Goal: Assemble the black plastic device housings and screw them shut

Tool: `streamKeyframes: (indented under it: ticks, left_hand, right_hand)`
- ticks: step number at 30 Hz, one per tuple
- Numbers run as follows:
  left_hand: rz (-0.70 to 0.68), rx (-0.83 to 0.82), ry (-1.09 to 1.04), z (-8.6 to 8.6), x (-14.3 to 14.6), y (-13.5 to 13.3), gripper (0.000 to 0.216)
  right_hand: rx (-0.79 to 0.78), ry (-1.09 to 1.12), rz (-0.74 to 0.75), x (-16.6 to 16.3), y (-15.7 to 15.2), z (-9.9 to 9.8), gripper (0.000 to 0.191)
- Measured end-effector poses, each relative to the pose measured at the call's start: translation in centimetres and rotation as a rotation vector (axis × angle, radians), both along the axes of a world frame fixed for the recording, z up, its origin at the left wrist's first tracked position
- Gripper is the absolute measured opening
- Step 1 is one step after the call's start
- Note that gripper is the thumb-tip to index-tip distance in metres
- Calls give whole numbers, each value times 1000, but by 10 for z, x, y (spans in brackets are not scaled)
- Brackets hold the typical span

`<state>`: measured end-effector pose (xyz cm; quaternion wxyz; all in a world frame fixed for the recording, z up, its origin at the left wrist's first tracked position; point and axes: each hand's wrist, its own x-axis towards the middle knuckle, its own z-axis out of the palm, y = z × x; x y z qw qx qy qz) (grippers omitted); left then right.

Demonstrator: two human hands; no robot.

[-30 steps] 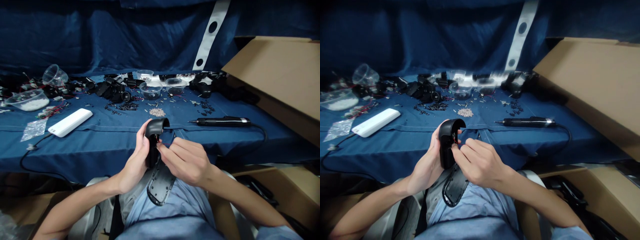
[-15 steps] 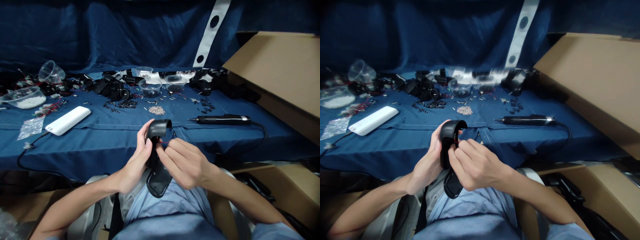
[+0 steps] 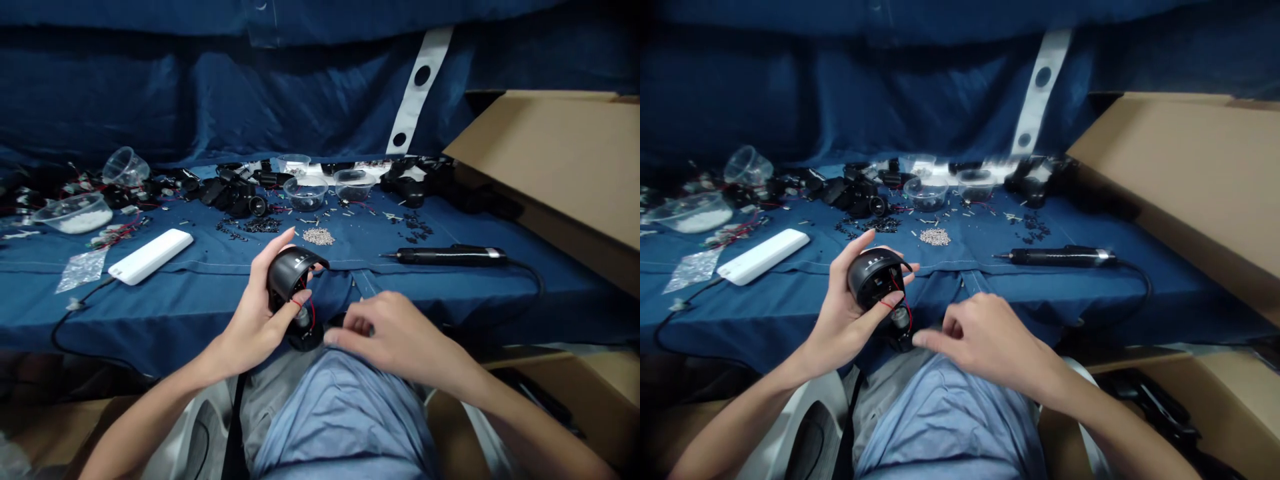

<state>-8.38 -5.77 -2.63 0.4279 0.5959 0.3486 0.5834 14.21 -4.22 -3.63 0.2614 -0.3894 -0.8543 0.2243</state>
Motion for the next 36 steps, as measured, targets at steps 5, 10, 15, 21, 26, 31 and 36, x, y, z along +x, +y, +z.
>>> streamKeyframes:
  ticks: [5, 10, 15, 21, 26, 31, 36]
  left_hand:
    - [38, 145, 4, -2, -1, 4, 64]
    - [69, 179, -22, 2, -4, 5, 70]
    - [158, 215, 7, 9, -15, -1, 79]
    - [172, 276, 112, 8, -20, -5, 76]
    - [160, 222, 94, 8, -15, -8, 64]
    - [133, 342, 161, 7, -15, -6, 58]
    - [90, 406, 192, 0, -17, 1, 62]
  right_hand:
    - [-251, 16, 97, -32, -17, -41, 47]
    - [-511, 541, 63, -66, -24, -79, 47]
    - [-258, 710, -21, -64, -16, -80, 42]
    - [117, 720, -31, -46, -3, -55, 66]
    - [302, 762, 102, -40, 1, -33, 62]
    - [280, 825, 143, -39, -4, -26, 56]
    - [263, 828, 138, -39, -9, -24, 63]
